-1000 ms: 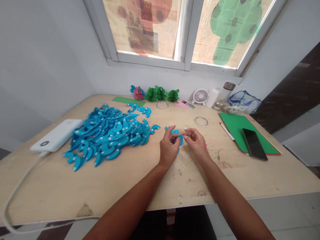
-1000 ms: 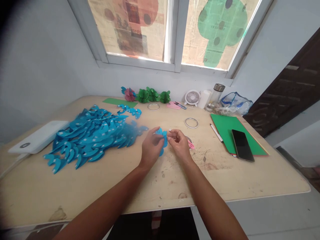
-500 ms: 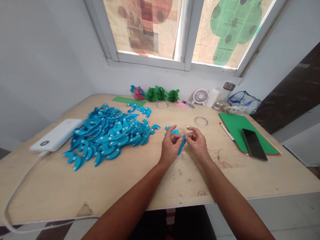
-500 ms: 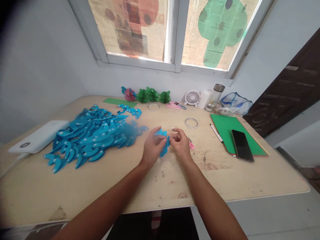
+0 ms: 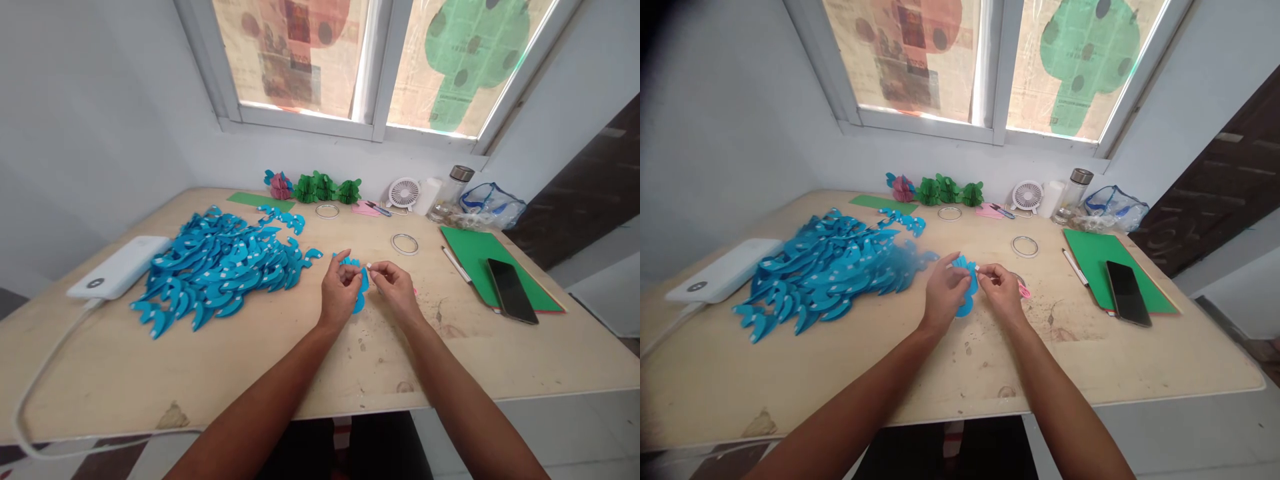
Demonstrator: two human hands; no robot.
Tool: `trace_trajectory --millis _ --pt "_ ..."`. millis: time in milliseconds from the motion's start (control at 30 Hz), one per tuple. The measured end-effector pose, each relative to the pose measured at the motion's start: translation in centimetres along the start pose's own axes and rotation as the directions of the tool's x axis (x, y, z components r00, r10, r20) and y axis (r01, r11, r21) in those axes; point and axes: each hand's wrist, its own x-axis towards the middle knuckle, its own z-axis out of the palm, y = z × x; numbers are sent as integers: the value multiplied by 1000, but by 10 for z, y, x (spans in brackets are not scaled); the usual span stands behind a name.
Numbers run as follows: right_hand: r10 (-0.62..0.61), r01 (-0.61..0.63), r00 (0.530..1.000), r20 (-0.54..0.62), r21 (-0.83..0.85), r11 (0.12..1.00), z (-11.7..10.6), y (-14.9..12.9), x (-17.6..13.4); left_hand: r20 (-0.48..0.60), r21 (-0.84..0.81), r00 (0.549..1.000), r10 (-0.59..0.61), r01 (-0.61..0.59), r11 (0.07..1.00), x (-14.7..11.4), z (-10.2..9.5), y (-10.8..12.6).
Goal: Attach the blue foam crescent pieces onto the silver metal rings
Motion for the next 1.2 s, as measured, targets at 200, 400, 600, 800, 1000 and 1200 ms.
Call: trace_trajectory --millis 200,400,600,800,1000,1200 --pt "6 -5 999 40 -24 1000 1 2 0 7 16 998 60 -60 998 0 0 1" --pt "2 0 999 34 -54 999 1 4 1 10 17 998 58 -58 998 0 0 -1" --pt "6 -3 1000 27 -86 996 1 4 1 3 -4 1000 10 -10 1000 -1 1 2" --pt "1 -1 1000 8 -83 997 2 4 1 -10 -33 999 -35 35 999 -2 1 4" --pt "10 -10 1000 -5 -88 996 2 4 1 -15 -58 996 -83 82 995 -1 1 5" --pt "-14 13 1000 -14 -128 992 1 3 0 -11 -76 995 -99 98 992 -1 1 5"
